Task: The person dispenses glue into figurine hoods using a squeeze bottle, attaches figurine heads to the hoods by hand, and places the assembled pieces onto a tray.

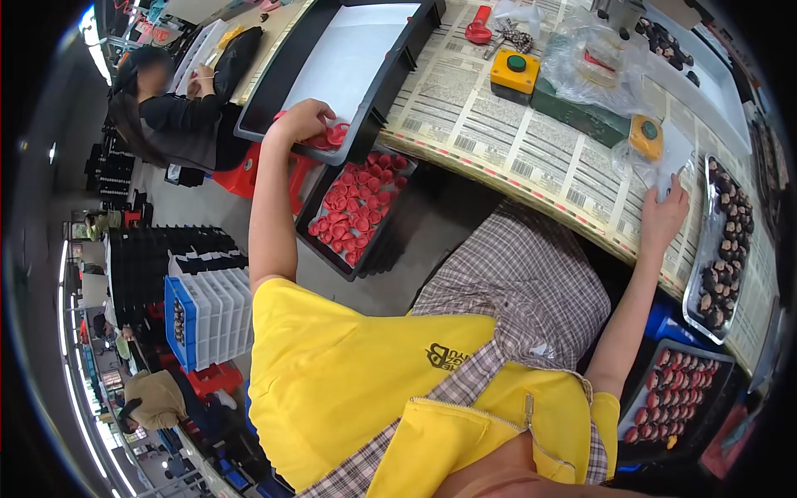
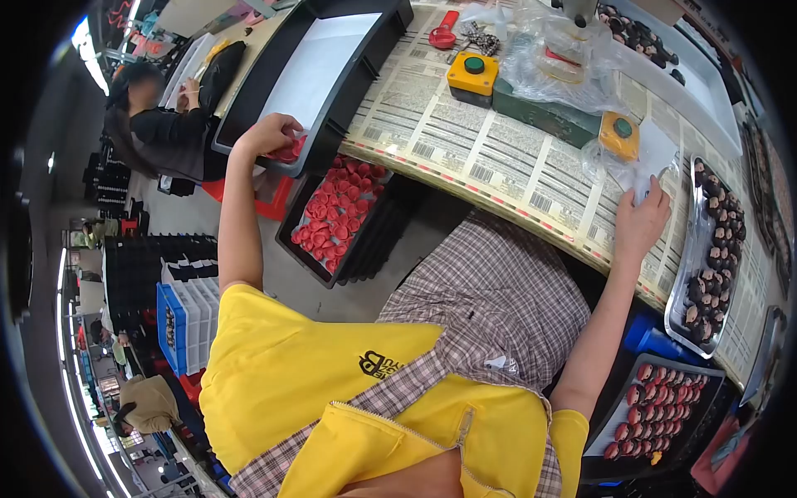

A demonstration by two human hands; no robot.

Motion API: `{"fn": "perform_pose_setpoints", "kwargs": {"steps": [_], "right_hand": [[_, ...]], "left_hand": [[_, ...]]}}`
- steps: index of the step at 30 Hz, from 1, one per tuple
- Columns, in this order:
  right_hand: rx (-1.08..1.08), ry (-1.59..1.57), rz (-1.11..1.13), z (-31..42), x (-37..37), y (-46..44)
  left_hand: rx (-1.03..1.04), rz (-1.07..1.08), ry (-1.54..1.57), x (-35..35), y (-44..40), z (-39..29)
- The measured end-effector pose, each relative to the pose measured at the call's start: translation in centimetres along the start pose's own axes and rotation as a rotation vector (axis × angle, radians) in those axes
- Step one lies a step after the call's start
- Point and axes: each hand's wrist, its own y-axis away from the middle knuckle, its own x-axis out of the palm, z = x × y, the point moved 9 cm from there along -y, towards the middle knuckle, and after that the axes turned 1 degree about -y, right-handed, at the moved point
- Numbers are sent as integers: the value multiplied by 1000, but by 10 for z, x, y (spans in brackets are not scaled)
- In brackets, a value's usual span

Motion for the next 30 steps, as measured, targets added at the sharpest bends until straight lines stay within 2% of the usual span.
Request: {"fn": "perform_pose_setpoints", "kwargs": {"steps": [5,8,11,14,15,17,21,23,26,29,30], "right_hand": [[22,-100,-16,2,1,1],[62,-215,-44,-10,-1,0],[112,-521,-192,-38,1,0],[339,-819,-120,-74,11,1],[346,-840,-147,-71,3,4],[358,-875,-202,-55,-26,11],[385,-1191,-111,-11,-59,27],[313,-1192,-25,25,-86,28],[226,-1178,127,56,-106,35],[193,-1014,286,77,-123,42],[99,-925,284,84,-134,41]], "left_hand": [[140,-22,142,-8,6,-26],[165,-23,0,2,7,-42],[104,-31,-5,1,-1,-33],[80,-517,141,-50,20,-32],[69,-682,192,-65,36,-41],[145,-739,458,-64,36,-41],[294,-585,1130,-41,67,-129],[462,-421,1313,-19,70,-182],[542,-54,1521,37,54,-258],[607,215,1620,83,52,-325],[619,285,1666,93,55,-342]]}}
